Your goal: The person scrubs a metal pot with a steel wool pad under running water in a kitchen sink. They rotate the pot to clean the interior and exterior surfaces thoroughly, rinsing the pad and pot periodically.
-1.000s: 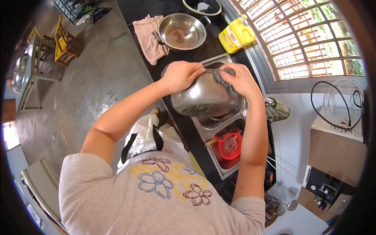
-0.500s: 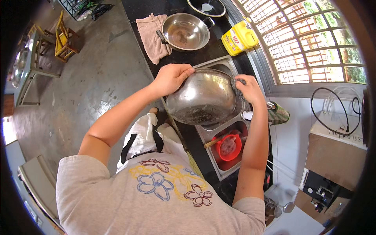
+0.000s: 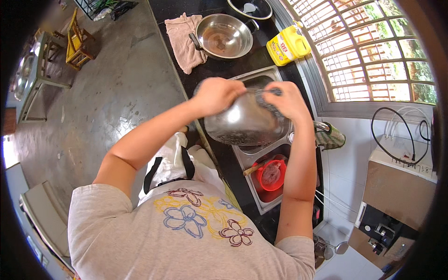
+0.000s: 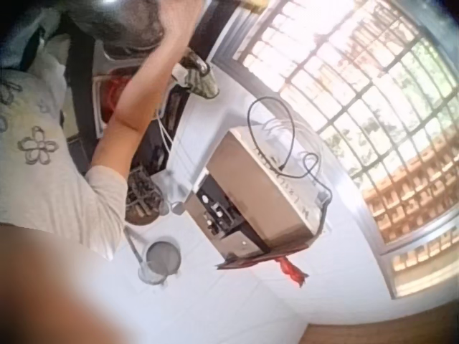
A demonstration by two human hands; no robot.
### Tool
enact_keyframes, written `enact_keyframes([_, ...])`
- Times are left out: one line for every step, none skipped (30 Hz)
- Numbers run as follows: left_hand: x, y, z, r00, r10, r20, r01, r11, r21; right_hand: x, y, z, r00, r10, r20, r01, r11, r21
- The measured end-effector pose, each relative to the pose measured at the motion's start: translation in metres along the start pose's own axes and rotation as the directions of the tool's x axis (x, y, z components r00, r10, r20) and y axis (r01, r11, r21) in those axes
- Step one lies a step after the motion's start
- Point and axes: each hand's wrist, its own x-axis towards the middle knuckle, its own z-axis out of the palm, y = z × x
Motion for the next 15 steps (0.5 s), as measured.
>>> enact_keyframes([0.007, 0.015, 0.002, 0.994, -0.037, 0.100, 0.032, 0.998, 0.045, 0.007, -0.003, 0.012, 0.993, -0.121, 0.009, 0.121, 0.986, -0.117])
enact_keyframes([0.007, 0.014, 0.003, 0.993, -0.054, 0.107, 0.052, 0.998, 0.022, 0.006, -0.006, 0.012, 0.996, -0.091, 0.013, 0.092, 0.992, -0.091])
enact_keyframes([0.006, 0.010, 0.002, 0.991, -0.073, 0.114, 0.073, 0.997, 0.000, 0.005, -0.007, 0.011, 0.998, -0.064, 0.020, 0.065, 0.996, -0.066])
enact_keyframes([0.005, 0.003, 0.001, 0.995, -0.075, 0.059, 0.080, 0.993, -0.083, 0.004, -0.003, 0.006, 0.997, -0.064, -0.040, 0.061, 0.995, -0.076])
enact_keyframes([-0.002, -0.005, 0.003, 0.996, -0.084, 0.013, 0.085, 0.981, -0.174, -0.006, 0.011, 0.000, 0.994, -0.055, -0.097, 0.046, 0.995, -0.083])
enact_keyframes([-0.008, -0.012, 0.002, 0.995, -0.098, -0.032, 0.087, 0.961, -0.263, -0.017, 0.028, -0.006, 0.987, -0.046, -0.153, 0.032, 0.995, -0.090])
enact_keyframes([-0.009, -0.014, -0.003, 0.985, -0.164, 0.048, 0.169, 0.889, -0.426, -0.028, 0.050, -0.010, 0.978, 0.030, -0.204, -0.039, 0.999, -0.038])
enact_keyframes([-0.012, -0.016, -0.009, 0.977, -0.195, 0.086, 0.212, 0.852, -0.479, -0.035, 0.053, -0.010, 0.968, 0.085, -0.235, -0.086, 0.996, 0.004])
enact_keyframes([-0.014, -0.017, -0.014, 0.967, -0.222, 0.126, 0.255, 0.810, -0.529, -0.040, 0.055, -0.010, 0.954, 0.141, -0.264, -0.133, 0.990, 0.047])
enact_keyframes([-0.016, -0.019, -0.015, 0.961, -0.240, 0.137, 0.273, 0.747, -0.607, -0.042, 0.058, -0.012, 0.957, 0.129, -0.261, -0.121, 0.992, 0.047])
enact_keyframes([-0.019, -0.021, -0.015, 0.955, -0.255, 0.150, 0.287, 0.676, -0.679, -0.043, 0.060, -0.016, 0.958, 0.119, -0.260, -0.111, 0.993, 0.046])
enact_keyframes([-0.021, -0.023, -0.015, 0.949, -0.268, 0.164, 0.298, 0.598, -0.744, -0.045, 0.062, -0.019, 0.960, 0.109, -0.259, -0.101, 0.994, 0.044])
enact_keyframes([-0.022, -0.027, -0.015, 0.955, -0.255, 0.154, 0.278, 0.579, -0.766, -0.046, 0.060, -0.023, 0.965, 0.101, -0.242, -0.091, 0.995, 0.050])
enact_keyframes([-0.023, -0.032, -0.015, 0.960, -0.241, 0.144, 0.258, 0.560, -0.788, -0.048, 0.055, -0.027, 0.970, 0.093, -0.226, -0.082, 0.995, 0.056])
enact_keyframes([-0.023, -0.035, -0.015, 0.965, -0.227, 0.132, 0.238, 0.539, -0.808, -0.049, 0.053, -0.030, 0.974, 0.084, -0.209, -0.072, 0.995, 0.062])
